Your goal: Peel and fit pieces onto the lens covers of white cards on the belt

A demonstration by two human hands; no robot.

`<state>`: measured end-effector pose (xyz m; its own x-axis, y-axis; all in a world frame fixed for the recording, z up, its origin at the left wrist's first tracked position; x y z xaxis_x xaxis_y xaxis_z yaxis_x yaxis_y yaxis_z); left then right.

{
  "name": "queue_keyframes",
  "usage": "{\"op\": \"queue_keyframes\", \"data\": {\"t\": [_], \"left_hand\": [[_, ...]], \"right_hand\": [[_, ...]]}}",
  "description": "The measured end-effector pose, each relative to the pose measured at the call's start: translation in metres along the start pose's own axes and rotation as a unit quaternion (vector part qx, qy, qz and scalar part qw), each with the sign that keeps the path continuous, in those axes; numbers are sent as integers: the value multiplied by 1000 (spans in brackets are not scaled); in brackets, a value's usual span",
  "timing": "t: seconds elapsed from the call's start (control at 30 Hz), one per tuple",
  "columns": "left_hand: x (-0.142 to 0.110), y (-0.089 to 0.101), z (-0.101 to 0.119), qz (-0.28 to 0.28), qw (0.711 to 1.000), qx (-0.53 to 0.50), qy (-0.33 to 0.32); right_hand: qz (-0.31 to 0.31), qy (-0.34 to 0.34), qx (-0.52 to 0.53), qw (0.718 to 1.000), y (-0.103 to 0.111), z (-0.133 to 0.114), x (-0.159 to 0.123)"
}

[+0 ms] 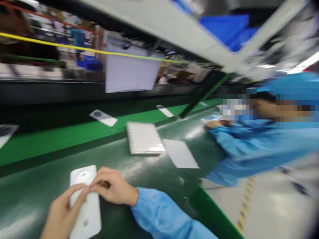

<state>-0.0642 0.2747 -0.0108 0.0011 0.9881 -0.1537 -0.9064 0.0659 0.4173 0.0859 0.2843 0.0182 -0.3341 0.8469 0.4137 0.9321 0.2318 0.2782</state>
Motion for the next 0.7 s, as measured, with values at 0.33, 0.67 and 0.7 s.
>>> {"op": "queue_keyframes", "data": {"t": [0.33,0.67,0.7], "left_hand": [[-15,-9,-4,-79,992,-90,33],[-18,-11,-8,-84,990,-109,39],[-18,-11,-8,-84,990,-105,39]], "right_hand": [[-4,-112,81,990,-6,18,-14],[-28,-143,78,986,-7,20,-16],[-30,-143,76,986,-7,20,-16]]}}
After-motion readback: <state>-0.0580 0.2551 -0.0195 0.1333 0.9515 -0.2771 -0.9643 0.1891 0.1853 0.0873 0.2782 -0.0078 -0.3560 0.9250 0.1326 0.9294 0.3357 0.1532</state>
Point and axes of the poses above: each hand's wrist, its own x-axis towards the middle knuckle, its own y-axis out of the back of the hand, z = x × y, the point moved 10 cm from there along x, towards the middle knuckle, and after that the axes turned 7 degrees about y, right-handed, at the moved point
